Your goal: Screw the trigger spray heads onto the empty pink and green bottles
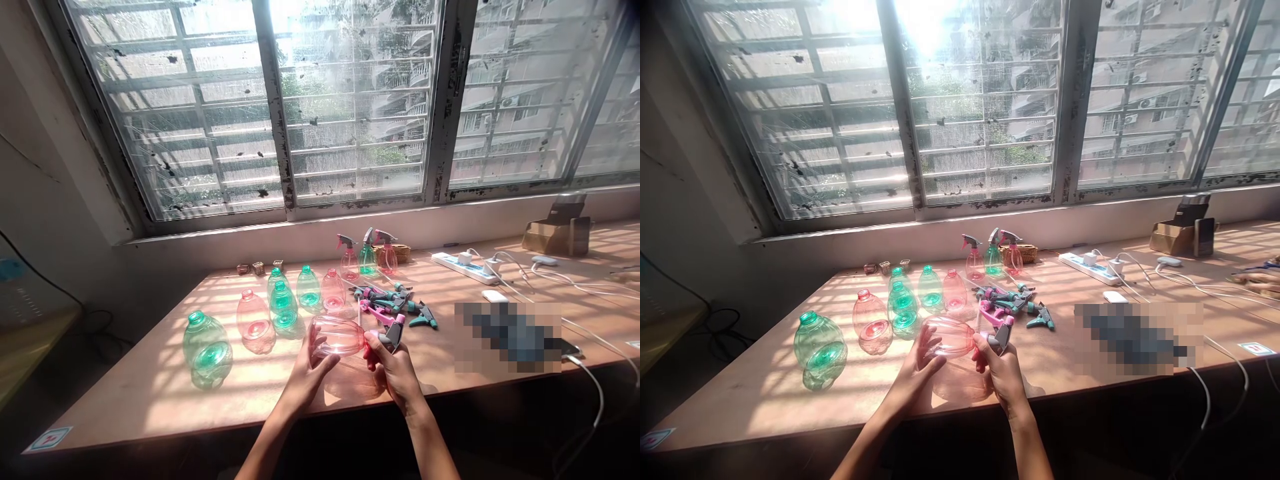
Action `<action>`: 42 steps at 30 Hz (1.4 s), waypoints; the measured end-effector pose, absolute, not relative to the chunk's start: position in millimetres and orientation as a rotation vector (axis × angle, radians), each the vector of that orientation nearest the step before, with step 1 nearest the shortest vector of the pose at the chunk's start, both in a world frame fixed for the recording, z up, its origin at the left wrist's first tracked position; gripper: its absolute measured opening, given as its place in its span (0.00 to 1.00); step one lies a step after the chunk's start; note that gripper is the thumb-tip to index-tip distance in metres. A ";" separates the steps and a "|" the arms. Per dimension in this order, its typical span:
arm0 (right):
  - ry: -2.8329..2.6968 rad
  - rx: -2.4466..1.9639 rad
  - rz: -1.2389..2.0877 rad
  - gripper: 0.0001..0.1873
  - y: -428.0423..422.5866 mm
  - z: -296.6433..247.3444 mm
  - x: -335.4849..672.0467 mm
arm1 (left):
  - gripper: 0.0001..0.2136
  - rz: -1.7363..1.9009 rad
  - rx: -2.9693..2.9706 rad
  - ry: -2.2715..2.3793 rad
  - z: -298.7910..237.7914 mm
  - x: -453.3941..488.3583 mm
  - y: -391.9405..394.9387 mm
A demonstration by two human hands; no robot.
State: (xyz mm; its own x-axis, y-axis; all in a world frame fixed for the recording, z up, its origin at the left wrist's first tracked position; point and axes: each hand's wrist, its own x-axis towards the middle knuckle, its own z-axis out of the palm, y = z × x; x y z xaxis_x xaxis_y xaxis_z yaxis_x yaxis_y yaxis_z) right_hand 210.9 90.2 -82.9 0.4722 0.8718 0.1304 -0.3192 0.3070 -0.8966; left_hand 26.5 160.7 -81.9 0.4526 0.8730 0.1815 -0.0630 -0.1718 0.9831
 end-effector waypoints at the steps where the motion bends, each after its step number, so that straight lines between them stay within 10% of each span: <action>1: -0.712 -0.935 0.883 0.24 90.4 -82.4 210.7 | 0.47 0.993 1.511 0.757 -81.5 26.6 160.6; 42: -0.715 -0.912 0.861 0.22 89.0 -81.2 211.4 | 0.43 1.076 1.481 0.741 -77.3 28.2 159.3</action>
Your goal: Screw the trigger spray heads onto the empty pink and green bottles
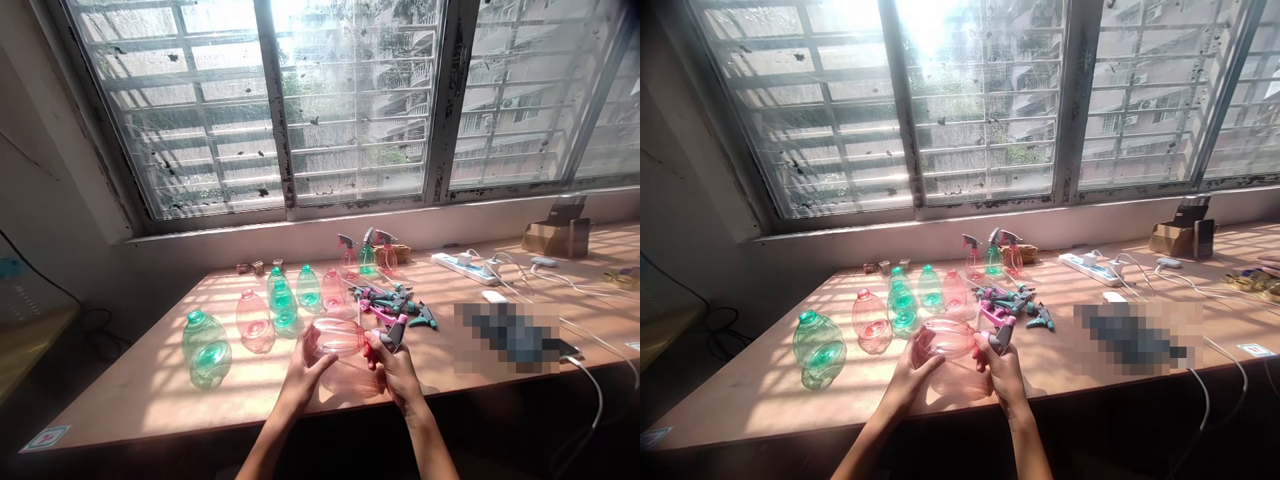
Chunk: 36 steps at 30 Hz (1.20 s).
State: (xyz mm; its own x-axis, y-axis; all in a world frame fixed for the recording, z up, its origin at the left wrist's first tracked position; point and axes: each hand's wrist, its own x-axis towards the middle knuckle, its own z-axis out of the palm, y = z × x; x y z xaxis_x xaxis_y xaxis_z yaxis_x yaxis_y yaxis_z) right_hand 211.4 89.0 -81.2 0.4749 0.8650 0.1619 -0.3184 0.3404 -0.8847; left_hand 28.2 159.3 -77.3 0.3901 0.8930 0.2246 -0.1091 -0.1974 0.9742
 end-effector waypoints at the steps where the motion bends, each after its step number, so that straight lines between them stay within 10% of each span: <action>1: -0.707 -0.923 0.872 0.23 88.8 -80.5 211.2 | 0.43 1.077 1.499 0.751 -77.8 28.0 159.5; 36: -0.704 -0.987 0.882 0.22 92.1 -87.6 210.3 | 0.33 1.140 1.539 0.955 -74.6 36.7 155.8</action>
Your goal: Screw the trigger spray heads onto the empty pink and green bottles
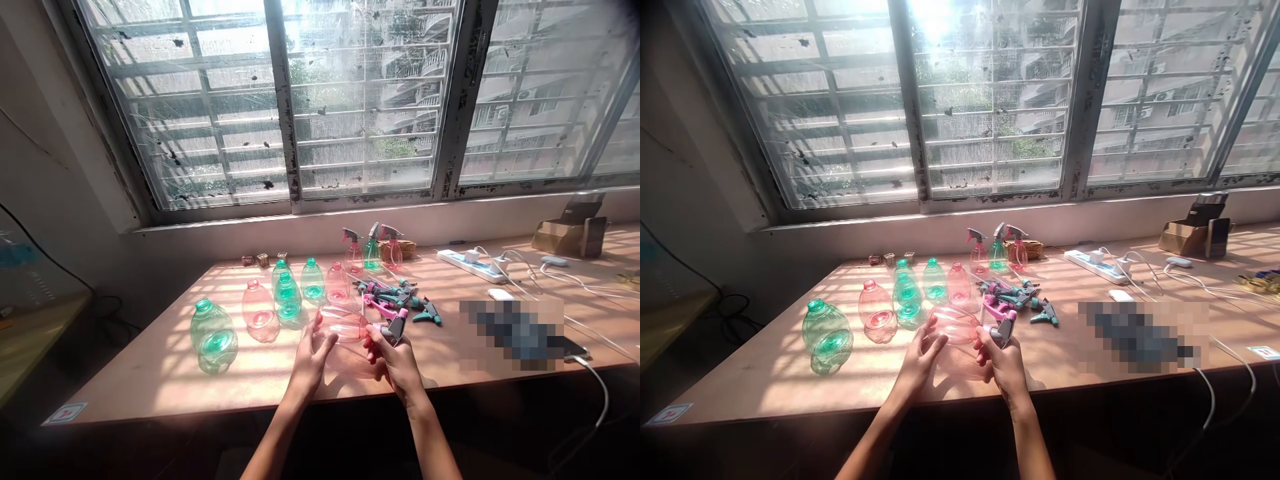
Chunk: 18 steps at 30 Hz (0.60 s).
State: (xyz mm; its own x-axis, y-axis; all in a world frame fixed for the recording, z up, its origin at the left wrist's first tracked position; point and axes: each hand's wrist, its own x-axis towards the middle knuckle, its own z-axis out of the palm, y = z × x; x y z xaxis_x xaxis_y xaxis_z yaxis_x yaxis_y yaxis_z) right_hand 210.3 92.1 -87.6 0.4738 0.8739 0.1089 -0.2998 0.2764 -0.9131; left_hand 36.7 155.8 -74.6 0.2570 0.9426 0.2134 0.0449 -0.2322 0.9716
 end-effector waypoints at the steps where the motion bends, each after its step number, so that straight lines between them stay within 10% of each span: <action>1: -0.716 -0.979 0.852 0.21 92.2 -87.5 211.0 | 0.33 1.142 1.549 0.943 -73.9 36.5 155.9; 18: -0.718 -0.919 0.874 0.18 92.0 -87.7 211.7 | 0.32 1.127 1.519 0.910 -71.8 35.2 152.8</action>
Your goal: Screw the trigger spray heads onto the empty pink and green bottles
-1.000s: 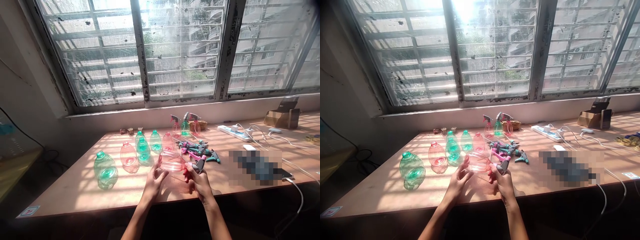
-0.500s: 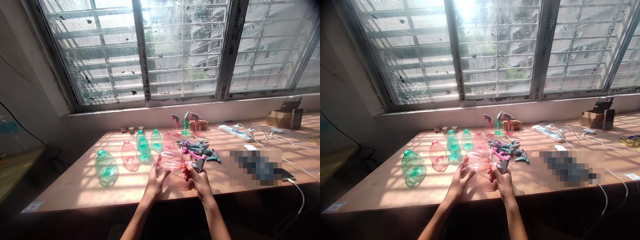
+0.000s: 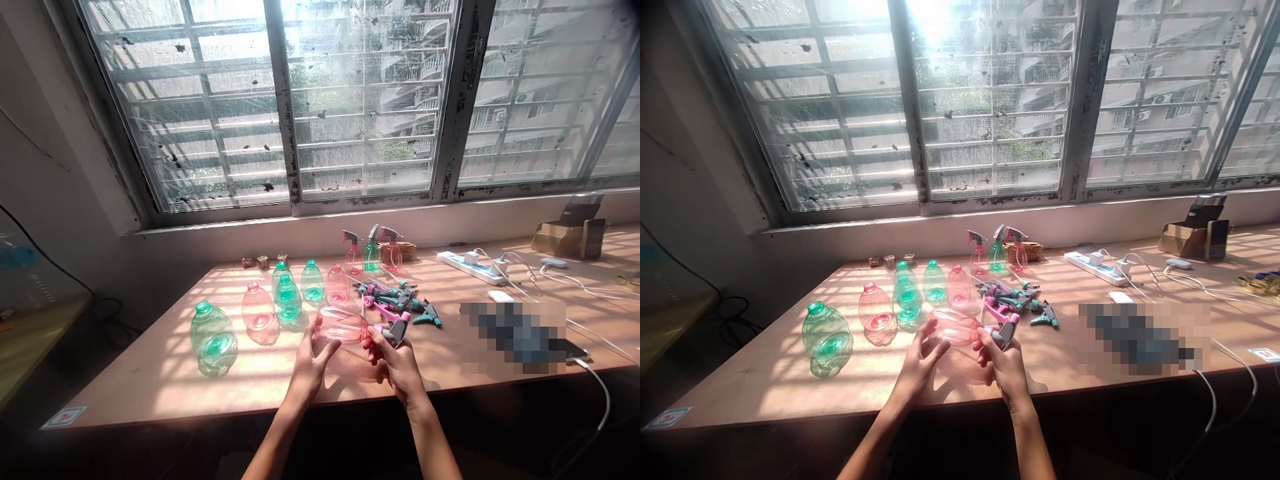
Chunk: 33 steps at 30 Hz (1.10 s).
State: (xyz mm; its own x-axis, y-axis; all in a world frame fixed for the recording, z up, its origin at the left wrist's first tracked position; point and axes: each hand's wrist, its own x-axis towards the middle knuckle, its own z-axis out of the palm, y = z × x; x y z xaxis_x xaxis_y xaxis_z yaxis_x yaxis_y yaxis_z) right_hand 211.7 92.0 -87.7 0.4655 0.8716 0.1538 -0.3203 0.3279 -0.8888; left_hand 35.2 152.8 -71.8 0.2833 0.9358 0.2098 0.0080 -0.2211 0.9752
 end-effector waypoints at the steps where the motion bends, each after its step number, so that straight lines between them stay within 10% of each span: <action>1: -0.715 -0.923 0.866 0.18 91.7 -87.3 212.4 | 0.33 1.134 1.531 0.899 -70.9 35.3 152.5; 33: -0.712 -0.869 0.836 0.17 93.9 -90.4 215.3 | 0.32 1.093 1.614 0.863 -64.9 32.9 148.6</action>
State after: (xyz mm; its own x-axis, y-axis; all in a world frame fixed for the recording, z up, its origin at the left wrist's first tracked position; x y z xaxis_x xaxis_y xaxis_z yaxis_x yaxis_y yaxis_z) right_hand 215.3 93.9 -90.4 0.4893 0.8504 0.1931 -0.3268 0.3841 -0.8635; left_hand 32.9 148.6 -64.9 0.3461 0.9038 0.2518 0.0355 -0.2808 0.9591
